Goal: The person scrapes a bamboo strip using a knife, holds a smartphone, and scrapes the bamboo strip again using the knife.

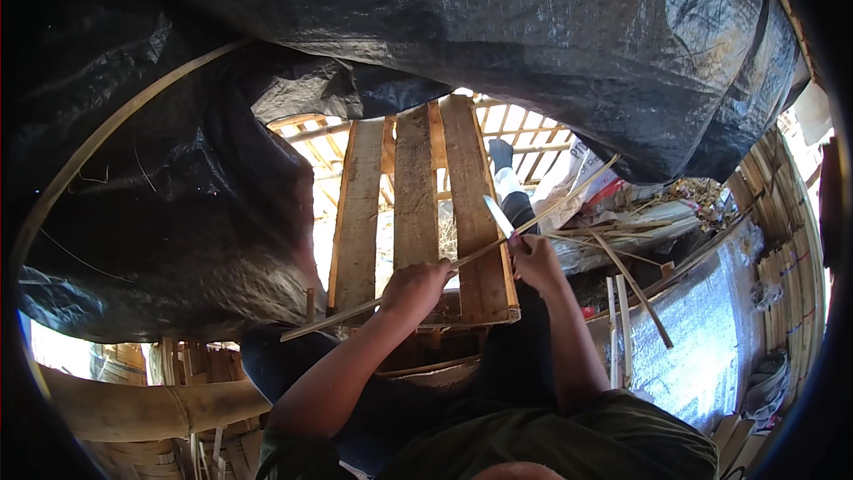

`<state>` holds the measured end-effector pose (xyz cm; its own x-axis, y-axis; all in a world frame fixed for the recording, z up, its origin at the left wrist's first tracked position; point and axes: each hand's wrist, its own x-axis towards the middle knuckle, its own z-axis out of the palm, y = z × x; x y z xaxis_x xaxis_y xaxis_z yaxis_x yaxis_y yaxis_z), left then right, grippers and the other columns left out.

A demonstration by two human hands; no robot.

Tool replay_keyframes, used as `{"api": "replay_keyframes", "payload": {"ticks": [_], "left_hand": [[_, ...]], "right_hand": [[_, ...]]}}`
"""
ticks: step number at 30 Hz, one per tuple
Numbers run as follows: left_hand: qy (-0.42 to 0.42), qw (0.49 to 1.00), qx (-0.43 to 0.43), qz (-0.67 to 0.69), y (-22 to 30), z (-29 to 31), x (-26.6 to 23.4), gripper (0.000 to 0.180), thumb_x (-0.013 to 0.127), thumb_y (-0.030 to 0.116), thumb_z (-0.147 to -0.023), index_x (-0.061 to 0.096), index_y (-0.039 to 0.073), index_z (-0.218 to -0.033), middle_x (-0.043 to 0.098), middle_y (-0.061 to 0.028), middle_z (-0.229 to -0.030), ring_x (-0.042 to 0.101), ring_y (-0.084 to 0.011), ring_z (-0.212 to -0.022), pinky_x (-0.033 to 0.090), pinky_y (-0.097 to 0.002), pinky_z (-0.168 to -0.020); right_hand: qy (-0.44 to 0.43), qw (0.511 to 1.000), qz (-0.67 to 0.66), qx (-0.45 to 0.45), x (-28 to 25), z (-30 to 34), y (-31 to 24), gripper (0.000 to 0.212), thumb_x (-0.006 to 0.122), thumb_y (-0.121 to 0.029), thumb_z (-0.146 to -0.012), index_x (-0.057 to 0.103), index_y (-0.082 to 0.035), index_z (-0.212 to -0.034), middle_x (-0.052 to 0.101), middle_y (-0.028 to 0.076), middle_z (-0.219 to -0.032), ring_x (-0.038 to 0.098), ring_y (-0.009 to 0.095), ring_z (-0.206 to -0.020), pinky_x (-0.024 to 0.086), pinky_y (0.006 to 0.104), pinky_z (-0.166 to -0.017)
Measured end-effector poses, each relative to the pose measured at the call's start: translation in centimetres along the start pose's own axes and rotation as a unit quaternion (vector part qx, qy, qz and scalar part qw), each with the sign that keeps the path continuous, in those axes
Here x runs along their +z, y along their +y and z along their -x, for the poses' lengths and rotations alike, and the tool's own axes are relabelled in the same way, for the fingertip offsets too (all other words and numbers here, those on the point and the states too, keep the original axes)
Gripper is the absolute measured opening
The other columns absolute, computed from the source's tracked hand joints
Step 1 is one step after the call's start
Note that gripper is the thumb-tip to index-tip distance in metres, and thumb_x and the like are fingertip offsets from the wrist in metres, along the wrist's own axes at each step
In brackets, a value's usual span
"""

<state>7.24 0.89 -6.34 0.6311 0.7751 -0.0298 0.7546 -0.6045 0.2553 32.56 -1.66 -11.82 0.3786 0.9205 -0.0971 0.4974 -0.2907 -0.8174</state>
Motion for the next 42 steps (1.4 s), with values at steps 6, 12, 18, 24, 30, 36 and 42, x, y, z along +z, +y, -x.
{"api": "replay_keyframes", "payload": {"ticks": [6,12,18,24,30,36,42], "left_hand": [[-0.009,1.0,-0.013,0.011,-0.5,0.1,-0.2,0.028,0.053,0.032,-0.1,0.063,0.006,-0.097,0.067,-0.0173,-0.07,0.069,-0.0345,-0.066,0.055,-0.046,-0.061],[-0.067,0.996,-0.008,-0.054,-0.2,-1.2,-3.6,0.034,0.049,0.04,-0.1,0.061,0.009,-0.097,0.066,-0.0146,-0.068,0.068,-0.0325,-0.065,0.055,-0.0444,-0.059],[-0.099,0.994,-0.014,-0.046,-0.9,-1.8,-4.0,0.032,0.049,0.038,-0.101,0.058,0.007,-0.099,0.064,-0.0164,-0.069,0.067,-0.0347,-0.066,0.054,-0.0462,-0.059],[-0.117,0.993,-0.006,-0.019,-1.7,-2.7,-4.1,0.031,0.049,0.039,-0.101,0.058,0.01,-0.102,0.065,-0.0174,-0.073,0.067,-0.0372,-0.069,0.053,-0.0492,-0.061],[-0.081,0.989,0.051,-0.116,-2.4,-3.3,-4.8,0.036,0.051,0.043,-0.1,0.057,0.008,-0.094,0.061,-0.0107,-0.06,0.066,-0.0267,-0.057,0.055,-0.0396,-0.053],[-0.112,0.987,-0.002,-0.118,-1.0,-3.1,-4.3,0.032,0.051,0.041,-0.099,0.058,0.01,-0.096,0.063,-0.0129,-0.065,0.068,-0.0316,-0.063,0.054,-0.0443,-0.057],[-0.079,0.989,0.016,-0.123,-0.6,-2.5,-3.4,0.03,0.053,0.038,-0.099,0.059,0.009,-0.095,0.064,-0.0124,-0.063,0.068,-0.0298,-0.061,0.055,-0.0419,-0.056]], "right_hand": [[-0.011,0.996,-0.072,0.048,-2.0,-1.0,-0.1,0.035,0.054,-0.026,-0.1,0.067,0.002,-0.082,0.061,0.012,-0.062,0.058,0.019,-0.056,0.044,0.036,-0.056],[0.008,1.0,-0.019,0.022,-1.9,-1.4,2.1,0.034,0.053,-0.025,-0.1,0.066,0.002,-0.084,0.063,0.017,-0.066,0.062,0.027,-0.061,0.045,0.0386,-0.06],[0.008,0.998,-0.067,0.013,-1.3,-1.5,1.5,0.039,0.049,-0.027,-0.104,0.062,0.001,-0.08,0.053,0.003,-0.06,0.048,0.011,-0.055,0.037,0.0312,-0.053],[0.009,0.996,-0.081,0.035,-0.7,-1.7,2.3,0.031,0.051,-0.021,-0.101,0.065,0.002,-0.087,0.064,0.02,-0.071,0.064,0.029,-0.066,0.046,0.0388,-0.063],[0.062,0.997,-0.043,0.013,-1.9,-1.0,0.6,0.035,0.052,-0.026,-0.102,0.064,0.001,-0.082,0.059,0.011,-0.062,0.055,0.018,-0.055,0.042,0.0338,-0.054],[0.027,0.998,0.002,-0.051,-1.3,-0.1,-1.3,0.039,0.052,-0.024,-0.099,0.064,0.004,-0.076,0.062,0.028,-0.072,0.063,0.047,-0.075,0.048,0.0486,-0.063],[-0.001,1.0,0.018,-0.005,-0.9,0.3,-2.3,0.046,0.053,-0.032,-0.1,0.065,0.006,-0.077,0.06,0.029,-0.068,0.064,0.047,-0.075,0.048,0.0487,-0.063]]}}
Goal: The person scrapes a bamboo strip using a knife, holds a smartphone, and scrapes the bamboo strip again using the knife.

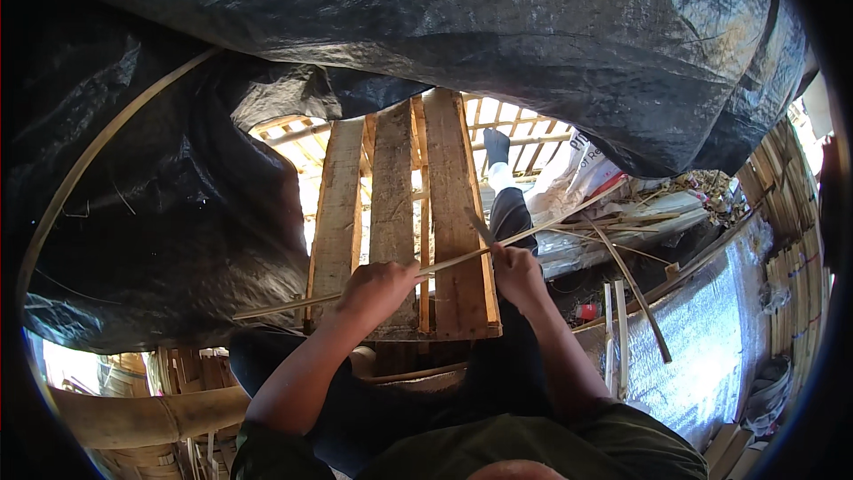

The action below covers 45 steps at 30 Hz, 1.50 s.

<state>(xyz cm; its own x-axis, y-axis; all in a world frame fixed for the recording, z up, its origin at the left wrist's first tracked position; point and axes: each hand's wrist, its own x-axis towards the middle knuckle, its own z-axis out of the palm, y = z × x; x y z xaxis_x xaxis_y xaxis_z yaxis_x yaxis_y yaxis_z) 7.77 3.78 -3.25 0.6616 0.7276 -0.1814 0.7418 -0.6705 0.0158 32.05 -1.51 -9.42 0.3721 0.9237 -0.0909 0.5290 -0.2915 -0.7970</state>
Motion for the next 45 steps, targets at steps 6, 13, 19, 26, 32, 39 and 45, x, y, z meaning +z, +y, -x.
{"api": "replay_keyframes", "payload": {"ticks": [6,13,19,26,32,39,45], "left_hand": [[0.013,0.998,-0.013,0.053,-0.3,1.0,1.0,0.029,0.054,0.037,-0.098,0.06,0.008,-0.096,0.066,-0.0128,-0.065,0.07,-0.0307,-0.064,0.056,-0.0427,-0.058],[0.065,0.994,0.001,0.09,-0.4,1.0,3.7,0.029,0.054,0.037,-0.099,0.064,0.01,-0.094,0.066,-0.0149,-0.068,0.069,-0.0323,-0.065,0.056,-0.0443,-0.059],[0.069,0.993,0.0,0.098,0.1,0.9,3.1,0.03,0.052,0.037,-0.099,0.063,0.009,-0.096,0.068,-0.0161,-0.076,0.07,-0.033,-0.072,0.056,-0.0451,-0.063],[0.073,0.994,-0.011,0.084,0.4,1.5,2.2,0.026,0.057,0.031,-0.097,0.068,0.008,-0.09,0.071,-0.015,-0.076,0.072,-0.0295,-0.073,0.058,-0.0406,-0.062],[0.067,0.995,-0.013,0.066,0.8,1.6,2.7,0.026,0.057,0.031,-0.097,0.068,0.009,-0.089,0.07,-0.0134,-0.074,0.072,-0.0296,-0.073,0.058,-0.0406,-0.061],[0.108,0.992,-0.004,0.066,0.7,1.9,3.0,0.026,0.056,0.029,-0.097,0.068,0.008,-0.087,0.069,-0.0141,-0.075,0.07,-0.0306,-0.069,0.057,-0.0414,-0.059],[0.09,0.991,-0.018,0.093,0.9,1.5,3.4,0.025,0.056,0.029,-0.097,0.069,0.009,-0.09,0.07,-0.0148,-0.078,0.071,-0.0308,-0.074,0.057,-0.041,-0.062]], "right_hand": [[0.01,0.992,0.038,0.121,-2.0,-2.5,0.9,0.047,0.053,-0.036,-0.099,0.066,0.004,-0.078,0.061,0.031,-0.075,0.064,0.048,-0.08,0.049,0.0475,-0.066],[-0.053,0.987,-0.056,0.141,-0.8,-1.7,1.2,0.053,0.05,-0.042,-0.1,0.066,0.003,-0.077,0.052,0.007,-0.051,0.049,0.015,-0.039,0.037,0.0355,-0.038],[-0.019,0.977,-0.045,0.209,-2.7,-4.8,5.0,0.046,0.052,-0.041,-0.099,0.072,0.0,-0.096,0.061,0.009,-0.06,0.052,0.017,-0.043,0.042,0.0368,-0.042],[-0.078,0.984,0.004,0.16,-1.0,-0.1,-2.0,0.055,0.048,-0.043,-0.101,0.069,0.003,-0.079,0.064,0.02,-0.062,0.066,0.025,-0.053,0.049,0.0406,-0.049],[0.025,0.989,0.119,-0.084,2.9,0.9,-0.3,0.053,0.05,-0.037,-0.101,0.065,0.007,-0.076,0.061,0.014,-0.059,0.059,0.02,-0.051,0.048,0.0372,-0.053],[-0.036,0.987,0.092,0.127,0.6,-0.6,-2.4,0.057,0.051,-0.046,-0.1,0.066,0.003,-0.072,0.061,0.016,-0.059,0.062,0.022,-0.048,0.045,0.0369,-0.041],[-0.039,0.995,0.09,0.034,0.7,-0.2,-2.7,0.043,0.052,-0.032,-0.098,0.068,0.004,-0.081,0.066,0.026,-0.071,0.067,0.043,-0.071,0.053,0.0456,-0.065]]}}
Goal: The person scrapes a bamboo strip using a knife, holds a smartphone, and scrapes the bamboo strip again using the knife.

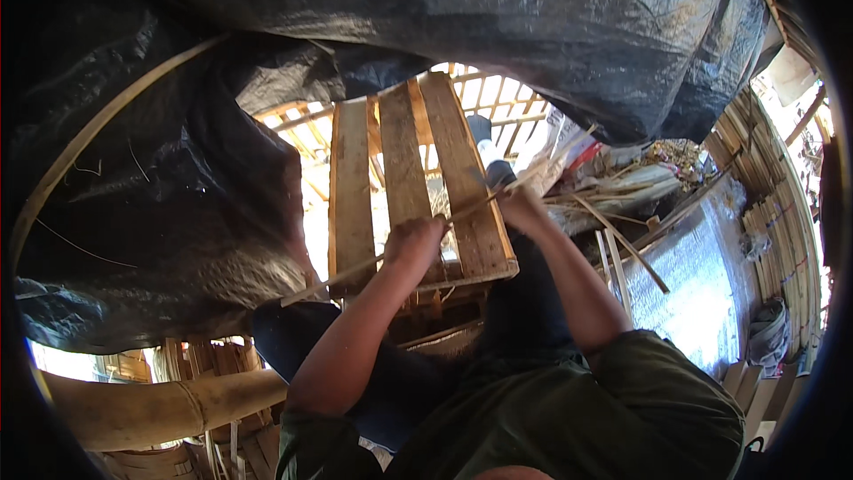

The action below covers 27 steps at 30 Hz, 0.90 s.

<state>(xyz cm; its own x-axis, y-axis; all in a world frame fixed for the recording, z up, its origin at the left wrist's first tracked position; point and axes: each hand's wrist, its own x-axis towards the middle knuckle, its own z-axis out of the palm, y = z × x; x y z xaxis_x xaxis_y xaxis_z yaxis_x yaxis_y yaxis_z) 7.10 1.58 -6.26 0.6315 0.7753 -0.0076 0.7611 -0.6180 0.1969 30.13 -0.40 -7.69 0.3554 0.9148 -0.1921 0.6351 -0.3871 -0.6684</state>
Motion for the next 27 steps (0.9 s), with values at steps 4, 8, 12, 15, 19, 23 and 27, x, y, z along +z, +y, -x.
{"api": "replay_keyframes", "payload": {"ticks": [4,8,12,15,19,23,27], "left_hand": [[0.0,1.0,0.003,0.015,-0.9,-0.5,0.3,0.027,0.053,0.031,-0.099,0.065,0.007,-0.094,0.068,-0.0177,-0.077,0.07,-0.0352,-0.075,0.056,-0.046,-0.066],[-0.053,0.998,-0.011,0.021,-1.1,-0.2,0.5,0.027,0.051,0.028,-0.1,0.064,0.005,-0.097,0.069,-0.0187,-0.079,0.07,-0.036,-0.078,0.056,-0.0465,-0.068],[-0.031,0.999,-0.007,0.031,-0.1,-0.3,0.0,0.027,0.054,0.03,-0.099,0.064,0.006,-0.097,0.068,-0.0199,-0.08,0.07,-0.036,-0.076,0.056,-0.0459,-0.068],[-0.017,1.0,-0.015,0.016,0.1,0.4,-0.4,0.027,0.055,0.031,-0.099,0.065,0.007,-0.097,0.068,-0.0193,-0.078,0.07,-0.0356,-0.075,0.057,-0.0456,-0.066],[-0.013,1.0,-0.016,0.01,0.9,0.4,-0.5,0.027,0.054,0.032,-0.099,0.064,0.007,-0.096,0.068,-0.0177,-0.076,0.07,-0.0351,-0.072,0.057,-0.045,-0.064],[0.012,1.0,0.008,-0.001,0.4,0.3,0.5,0.027,0.053,0.033,-0.099,0.062,0.008,-0.097,0.067,-0.0175,-0.071,0.069,-0.036,-0.068,0.056,-0.0452,-0.061],[-0.006,1.0,-0.016,0.001,1.2,0.4,-0.4,0.027,0.053,0.033,-0.1,0.06,0.008,-0.095,0.066,-0.0174,-0.07,0.068,-0.0351,-0.065,0.056,-0.0451,-0.058]], "right_hand": [[0.006,1.0,0.005,-0.019,1.9,2.2,-2.6,0.039,0.053,-0.028,-0.097,0.069,0.003,-0.079,0.065,0.029,-0.074,0.067,0.045,-0.077,0.052,0.0479,-0.068],[-0.034,0.997,0.01,-0.067,3.4,3.6,-4.4,0.039,0.052,-0.03,-0.097,0.069,0.002,-0.083,0.065,0.029,-0.075,0.066,0.045,-0.077,0.052,0.0479,-0.069],[0.068,0.997,0.044,-0.005,1.6,-0.9,1.6,0.045,0.051,-0.036,-0.098,0.069,0.002,-0.08,0.066,0.027,-0.073,0.067,0.043,-0.076,0.052,0.0499,-0.067],[0.094,0.995,0.022,-0.017,0.8,-0.8,2.0,0.048,0.051,-0.035,-0.098,0.068,0.004,-0.076,0.064,0.031,-0.073,0.065,0.048,-0.077,0.051,0.0529,-0.067],[0.192,0.979,0.015,-0.06,3.0,-1.2,3.2,0.049,0.052,-0.034,-0.098,0.067,0.006,-0.073,0.062,0.031,-0.071,0.064,0.049,-0.075,0.051,0.0536,-0.067],[0.152,0.988,-0.031,-0.027,2.2,-0.6,3.3,0.046,0.055,-0.031,-0.097,0.066,0.006,-0.072,0.062,0.031,-0.07,0.064,0.049,-0.076,0.051,0.0535,-0.067],[0.162,0.986,-0.044,-0.014,2.4,-0.7,3.2,0.044,0.055,-0.031,-0.097,0.067,0.005,-0.074,0.063,0.031,-0.073,0.064,0.048,-0.078,0.051,0.0526,-0.067]]}}
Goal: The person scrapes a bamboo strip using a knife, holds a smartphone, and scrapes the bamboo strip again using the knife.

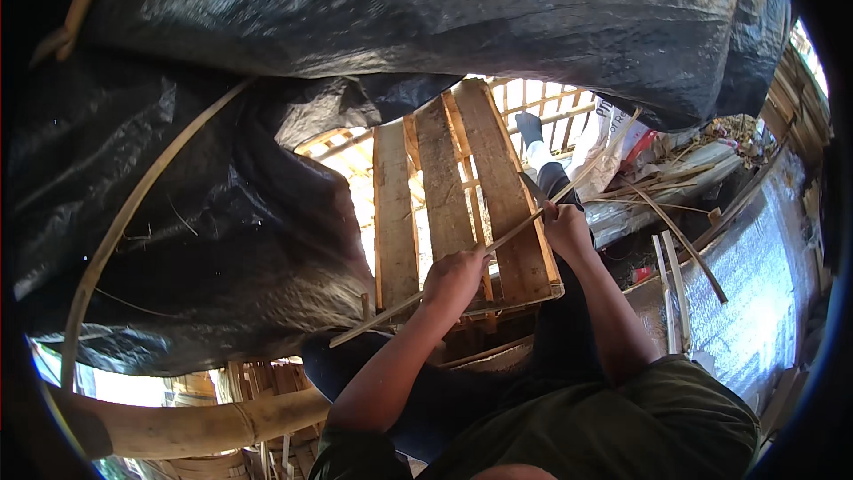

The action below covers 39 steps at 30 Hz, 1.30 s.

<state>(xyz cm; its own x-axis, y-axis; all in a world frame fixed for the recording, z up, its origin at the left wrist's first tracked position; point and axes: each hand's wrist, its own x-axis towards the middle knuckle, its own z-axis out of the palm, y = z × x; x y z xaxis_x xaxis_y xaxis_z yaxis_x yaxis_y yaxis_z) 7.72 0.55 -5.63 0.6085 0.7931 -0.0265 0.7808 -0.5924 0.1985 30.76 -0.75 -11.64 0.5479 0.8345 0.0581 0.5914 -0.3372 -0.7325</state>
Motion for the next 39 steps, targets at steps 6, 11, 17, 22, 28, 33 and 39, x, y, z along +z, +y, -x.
{"api": "replay_keyframes", "payload": {"ticks": [6,11,17,22,28,33,39], "left_hand": [[0.003,0.999,0.018,-0.043,0.2,-0.2,-0.3,0.027,0.054,0.032,-0.099,0.058,0.006,-0.094,0.065,-0.0177,-0.067,0.067,-0.0354,-0.063,0.055,-0.0435,-0.056],[-0.017,1.0,0.009,-0.021,0.6,-0.8,-0.1,0.026,0.052,0.03,-0.1,0.059,0.005,-0.097,0.065,-0.0199,-0.068,0.067,-0.0377,-0.065,0.054,-0.0469,-0.059],[-0.075,0.994,-0.025,0.076,-0.2,-1.5,-2.1,0.032,0.053,0.033,-0.099,0.061,0.002,-0.092,0.066,-0.0223,-0.073,0.066,-0.0427,-0.076,0.052,-0.051,-0.069],[-0.128,0.984,-0.114,0.052,-1.4,-0.6,-5.2,0.045,0.055,0.046,-0.097,0.065,0.003,-0.089,0.068,-0.0165,-0.075,0.069,-0.035,-0.076,0.053,-0.0442,-0.073],[-0.175,0.964,-0.081,0.182,-4.6,0.2,-5.2,0.047,0.048,0.043,-0.102,0.059,0.0,-0.09,0.064,-0.0184,-0.071,0.064,-0.034,-0.067,0.049,-0.0446,-0.066],[-0.061,0.996,-0.062,0.032,-3.0,0.7,-4.5,0.037,0.053,0.04,-0.099,0.06,0.003,-0.095,0.067,-0.0185,-0.078,0.067,-0.0379,-0.078,0.05,-0.0489,-0.068],[-0.025,0.999,-0.005,-0.029,-3.8,1.0,-1.5,0.028,0.055,0.036,-0.098,0.059,0.009,-0.102,0.068,-0.0111,-0.07,0.069,-0.0295,-0.067,0.055,-0.0412,-0.06]], "right_hand": [[0.014,0.999,-0.04,0.005,-0.3,0.1,-0.4,0.044,0.06,-0.032,-0.095,0.067,0.005,-0.073,0.061,0.031,-0.069,0.064,0.048,-0.075,0.051,0.0506,-0.064],[-0.05,0.994,-0.075,0.06,-0.3,1.1,-3.0,0.052,0.07,-0.041,-0.086,0.064,0.007,-0.065,0.055,0.029,-0.058,0.064,0.045,-0.066,0.048,0.0462,-0.057],[-0.034,0.99,-0.118,0.061,-0.1,0.2,-3.1,0.051,0.069,-0.039,-0.085,0.063,0.008,-0.065,0.056,0.028,-0.058,0.065,0.043,-0.064,0.048,0.0453,-0.057],[-0.043,0.993,-0.091,0.054,-0.2,-0.5,-2.5,0.051,0.068,-0.039,-0.087,0.063,0.008,-0.066,0.058,0.029,-0.061,0.064,0.045,-0.066,0.049,0.0472,-0.06],[-0.042,0.998,0.009,-0.048,-0.2,-1.0,-1.8,0.045,0.057,-0.032,-0.095,0.065,0.008,-0.076,0.063,0.031,-0.075,0.064,0.049,-0.08,0.05,0.0518,-0.07],[-0.108,0.993,0.048,-0.008,-1.2,-1.8,-2.1,0.048,0.051,-0.032,-0.099,0.065,0.006,-0.074,0.065,0.027,-0.072,0.066,0.045,-0.071,0.052,0.0494,-0.065],[-0.212,0.977,0.013,0.032,-1.0,0.2,-4.5,0.045,0.05,-0.033,-0.1,0.066,0.003,-0.08,0.065,0.023,-0.067,0.065,0.04,-0.063,0.052,0.0467,-0.061]]}}
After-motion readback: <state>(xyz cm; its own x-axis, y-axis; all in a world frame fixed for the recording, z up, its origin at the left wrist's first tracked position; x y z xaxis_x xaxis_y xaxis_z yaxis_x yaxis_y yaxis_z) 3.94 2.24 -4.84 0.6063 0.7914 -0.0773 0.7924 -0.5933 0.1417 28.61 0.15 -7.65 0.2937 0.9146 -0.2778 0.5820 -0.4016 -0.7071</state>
